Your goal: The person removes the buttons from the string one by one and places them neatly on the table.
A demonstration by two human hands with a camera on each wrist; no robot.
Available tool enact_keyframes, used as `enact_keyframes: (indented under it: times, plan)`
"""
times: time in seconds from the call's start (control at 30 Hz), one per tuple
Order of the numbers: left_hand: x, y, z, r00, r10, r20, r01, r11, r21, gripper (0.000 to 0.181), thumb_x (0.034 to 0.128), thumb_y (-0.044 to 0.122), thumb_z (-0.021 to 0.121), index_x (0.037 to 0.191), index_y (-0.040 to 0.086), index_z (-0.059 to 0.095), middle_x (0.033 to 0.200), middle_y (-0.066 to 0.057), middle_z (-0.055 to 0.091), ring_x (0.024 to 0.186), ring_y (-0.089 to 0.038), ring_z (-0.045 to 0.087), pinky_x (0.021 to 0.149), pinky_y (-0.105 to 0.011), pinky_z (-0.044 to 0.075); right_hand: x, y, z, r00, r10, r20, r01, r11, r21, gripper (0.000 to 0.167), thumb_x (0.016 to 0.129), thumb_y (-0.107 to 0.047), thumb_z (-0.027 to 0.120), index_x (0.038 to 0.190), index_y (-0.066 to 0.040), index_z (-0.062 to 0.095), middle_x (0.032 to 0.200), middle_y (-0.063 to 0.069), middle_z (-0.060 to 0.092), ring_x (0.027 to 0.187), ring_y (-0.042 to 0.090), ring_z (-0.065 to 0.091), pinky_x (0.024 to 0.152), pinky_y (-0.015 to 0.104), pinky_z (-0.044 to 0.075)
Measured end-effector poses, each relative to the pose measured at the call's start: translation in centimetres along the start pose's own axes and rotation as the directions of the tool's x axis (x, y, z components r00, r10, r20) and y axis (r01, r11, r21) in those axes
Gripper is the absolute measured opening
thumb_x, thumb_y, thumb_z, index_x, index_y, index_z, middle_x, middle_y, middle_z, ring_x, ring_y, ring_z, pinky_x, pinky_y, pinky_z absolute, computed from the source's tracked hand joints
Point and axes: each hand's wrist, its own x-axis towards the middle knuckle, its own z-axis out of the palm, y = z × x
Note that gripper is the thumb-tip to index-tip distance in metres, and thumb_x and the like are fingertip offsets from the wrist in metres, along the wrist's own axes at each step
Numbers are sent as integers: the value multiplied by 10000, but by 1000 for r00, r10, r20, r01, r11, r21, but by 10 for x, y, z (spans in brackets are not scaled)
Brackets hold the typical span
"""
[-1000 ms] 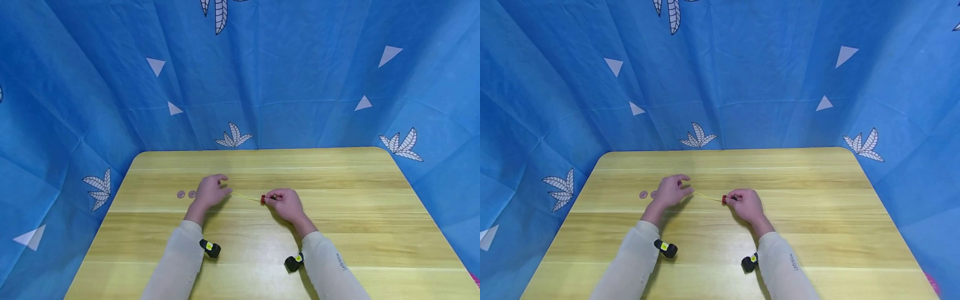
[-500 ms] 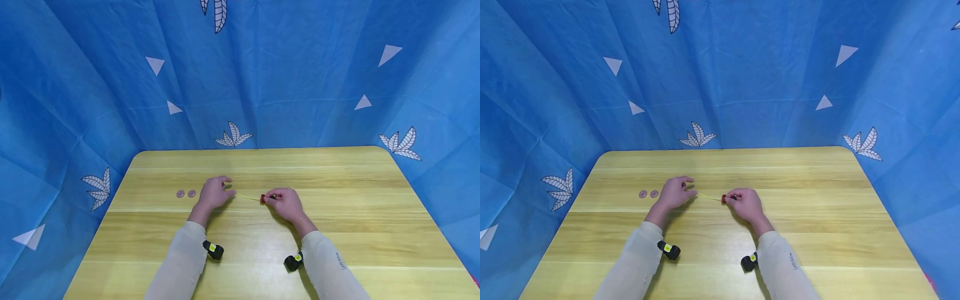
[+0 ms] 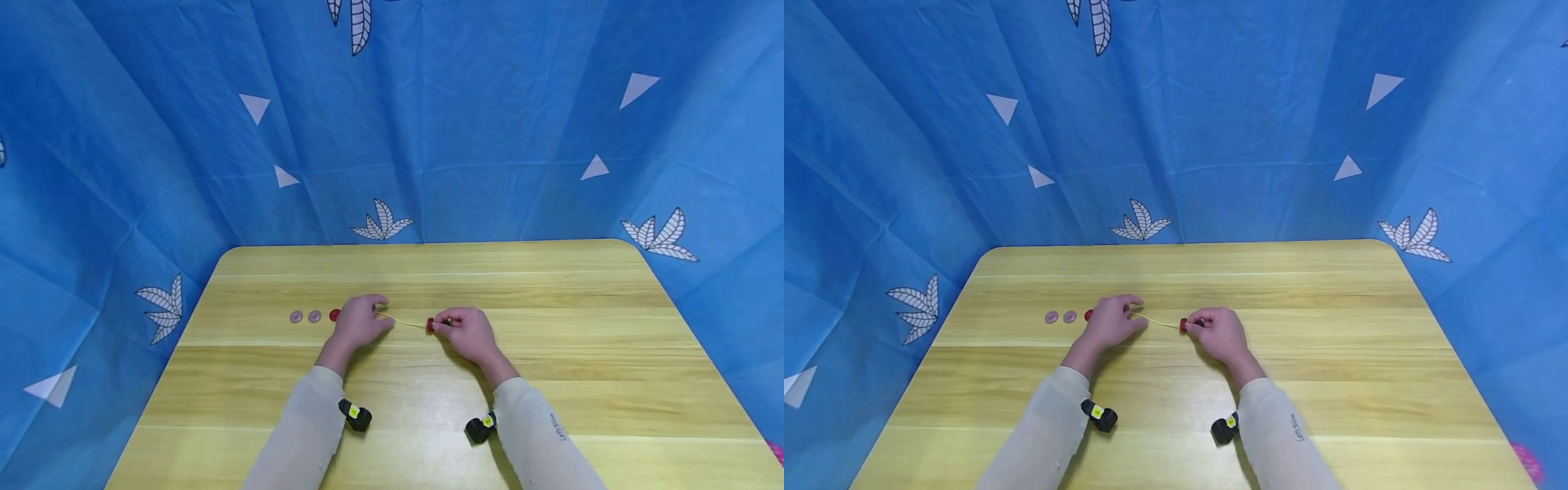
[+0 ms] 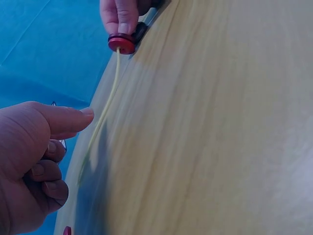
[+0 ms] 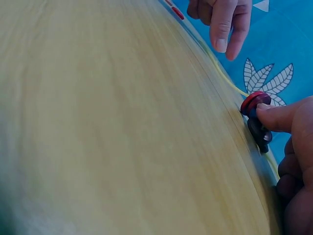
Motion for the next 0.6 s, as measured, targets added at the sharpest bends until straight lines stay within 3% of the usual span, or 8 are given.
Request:
enact_keyframes:
  times: [0.27,0.6]
  plan:
    - [1,1,9,1000,14,4,-14,1000,7,413,855,269,803,1219,100,708,811,17,606,719,-154,517,685,-338,466,2,3,0,1000,-13,3,13,1000,-9,89,867,-213,793,870,-124,795,492,-68,397,475,100,318,529,298,319]
    - [3,6,19,998,62,25,-62,998,14,351,858,268,803,1167,121,730,631,32,495,568,-121,430,542,-296,362,2,3,0,1000,-9,6,9,1000,2,50,865,-201,795,847,-154,794,496,-56,401,481,107,329,531,305,327]
